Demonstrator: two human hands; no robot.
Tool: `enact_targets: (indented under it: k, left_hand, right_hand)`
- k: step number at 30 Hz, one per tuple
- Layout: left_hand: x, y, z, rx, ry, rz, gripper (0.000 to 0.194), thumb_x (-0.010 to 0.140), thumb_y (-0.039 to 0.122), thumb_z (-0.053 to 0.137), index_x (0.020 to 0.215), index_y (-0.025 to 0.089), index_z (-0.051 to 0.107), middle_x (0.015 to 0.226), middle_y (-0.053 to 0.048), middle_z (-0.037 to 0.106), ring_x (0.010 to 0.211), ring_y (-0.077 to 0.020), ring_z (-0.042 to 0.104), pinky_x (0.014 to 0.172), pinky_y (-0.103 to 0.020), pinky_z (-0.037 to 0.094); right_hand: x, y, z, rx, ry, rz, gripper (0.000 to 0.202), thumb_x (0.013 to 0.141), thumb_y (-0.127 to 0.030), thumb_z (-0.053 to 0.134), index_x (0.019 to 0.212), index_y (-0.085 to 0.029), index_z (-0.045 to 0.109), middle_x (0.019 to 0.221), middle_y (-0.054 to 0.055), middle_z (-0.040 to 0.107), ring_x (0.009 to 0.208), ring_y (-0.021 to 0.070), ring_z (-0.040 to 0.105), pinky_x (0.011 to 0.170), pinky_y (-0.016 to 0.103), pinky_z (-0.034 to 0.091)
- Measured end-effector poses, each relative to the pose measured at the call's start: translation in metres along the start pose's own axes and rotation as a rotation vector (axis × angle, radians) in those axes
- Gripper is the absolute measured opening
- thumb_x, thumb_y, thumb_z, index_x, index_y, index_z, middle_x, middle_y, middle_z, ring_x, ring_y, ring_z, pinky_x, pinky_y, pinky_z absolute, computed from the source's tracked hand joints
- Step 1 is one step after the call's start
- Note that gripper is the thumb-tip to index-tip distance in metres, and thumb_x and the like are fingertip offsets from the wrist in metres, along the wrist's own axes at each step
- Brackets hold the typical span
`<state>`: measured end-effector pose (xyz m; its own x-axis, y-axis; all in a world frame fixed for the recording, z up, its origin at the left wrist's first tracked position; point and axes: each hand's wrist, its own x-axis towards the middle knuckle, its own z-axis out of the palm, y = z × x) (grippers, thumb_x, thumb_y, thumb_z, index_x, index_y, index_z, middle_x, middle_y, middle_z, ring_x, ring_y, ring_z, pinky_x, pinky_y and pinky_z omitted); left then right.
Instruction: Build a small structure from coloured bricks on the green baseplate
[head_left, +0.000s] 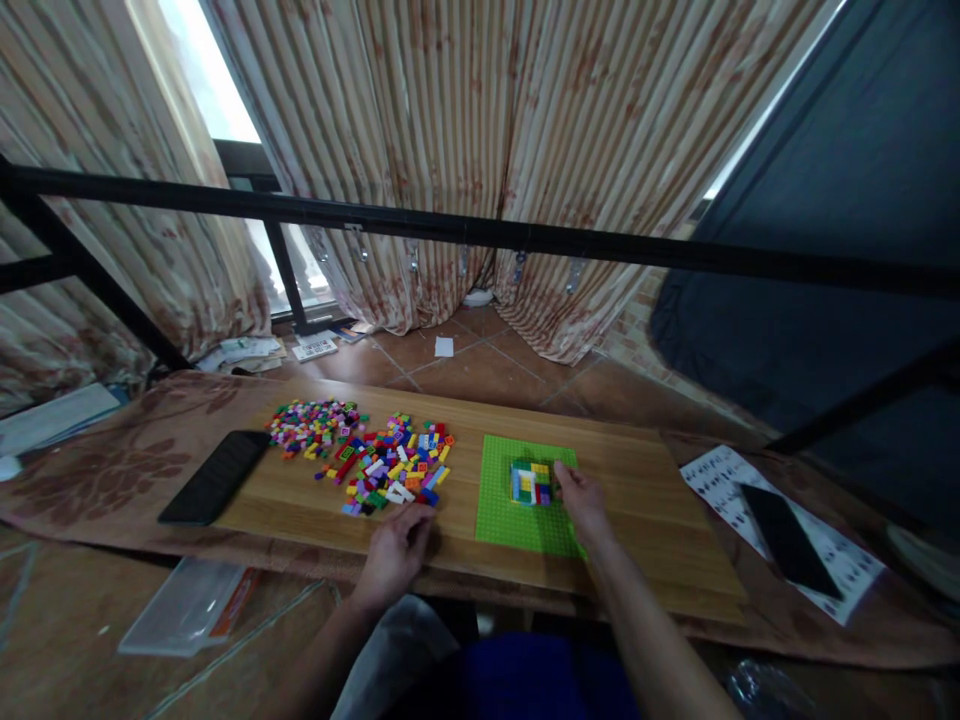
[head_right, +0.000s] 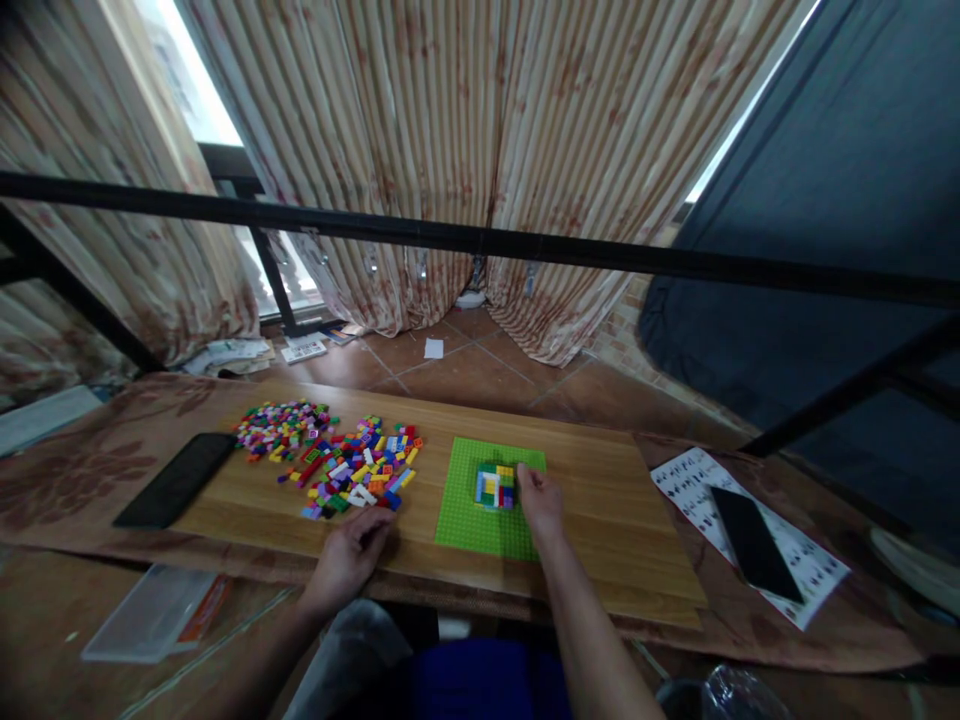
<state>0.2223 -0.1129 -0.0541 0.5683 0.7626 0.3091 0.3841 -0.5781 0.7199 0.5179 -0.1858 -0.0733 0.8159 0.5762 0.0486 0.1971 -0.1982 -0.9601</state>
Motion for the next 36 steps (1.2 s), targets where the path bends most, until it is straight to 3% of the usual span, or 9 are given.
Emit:
enact_targets:
  k: [3,8,12,17,23,29,36]
  left_hand:
    - [0.0,0.002,-0.002,-0.008,0.009,-0.005,0.015,0.087,0.021,0.049,0.09,0.022,0.064,0.091,-0.004,0.068,0.089,-0.0184,0.064,0.08,-0.031,0.052]
    - [-0.001,0.0,0.0,-0.018,0.008,-0.004,0.016,0.086,0.018,0.048,0.09,0.022,0.064,0.091,-0.004,0.067,0.089,-0.0187,0.064,0.08,-0.031,0.051]
    - [-0.002,-0.003,0.002,-0.019,-0.01,-0.026,0.017,0.087,0.017,0.048,0.091,0.022,0.064,0.09,-0.005,0.066,0.089,-0.0188,0.063,0.08,-0.031,0.05]
    - [-0.004,-0.004,0.003,-0.032,-0.007,-0.036,0.017,0.085,0.015,0.049,0.089,0.022,0.064,0.09,-0.005,0.066,0.089,-0.0192,0.061,0.08,-0.03,0.049]
    - [-0.009,-0.004,-0.003,-0.149,-0.066,0.052,0.019,0.086,0.012,0.046,0.09,0.021,0.062,0.092,-0.006,0.064,0.09,-0.0175,0.059,0.082,-0.03,0.047]
    - [-0.011,-0.007,-0.01,-0.193,-0.133,0.102,0.017,0.081,0.008,0.048,0.085,0.019,0.061,0.085,-0.005,0.06,0.085,-0.0176,0.057,0.077,-0.029,0.046]
    - [-0.012,-0.01,-0.009,-0.179,-0.147,0.118,0.022,0.075,0.005,0.05,0.088,0.019,0.06,0.085,-0.005,0.06,0.086,-0.0187,0.057,0.076,-0.03,0.046]
  right_hand:
    - [-0.003,0.005,-0.004,0.024,0.061,0.056,0.045,0.072,-0.06,0.054,0.074,-0.018,0.067,0.068,0.006,0.07,0.049,0.0156,0.057,0.042,0.026,0.041]
    - [-0.013,0.001,-0.015,0.024,0.149,0.07,0.048,0.074,-0.059,0.051,0.088,-0.015,0.067,0.079,0.009,0.071,0.058,0.0171,0.059,0.053,0.028,0.045]
    - [-0.032,-0.019,-0.011,-0.043,0.151,-0.103,0.046,0.079,-0.054,0.052,0.096,-0.014,0.067,0.089,0.01,0.071,0.074,0.02,0.062,0.07,0.033,0.047]
    - [-0.073,-0.046,0.024,-0.043,-0.09,-0.294,0.033,0.085,-0.044,0.05,0.096,-0.019,0.067,0.1,0.009,0.069,0.093,0.0209,0.062,0.085,0.036,0.046]
    - [-0.11,-0.049,0.067,-0.232,-0.444,-0.469,0.026,0.089,-0.028,0.043,0.102,-0.021,0.065,0.097,0.006,0.066,0.09,0.0183,0.062,0.08,0.032,0.049]
    - [-0.102,-0.044,0.089,-0.367,-0.471,-0.585,0.029,0.087,-0.015,0.041,0.103,-0.021,0.063,0.1,0.007,0.063,0.094,0.0192,0.06,0.085,0.034,0.048]
    - [-0.081,-0.056,0.112,-0.488,-0.493,-0.665,0.033,0.085,-0.012,0.042,0.11,-0.021,0.061,0.106,0.007,0.058,0.096,0.0199,0.058,0.086,0.033,0.048]
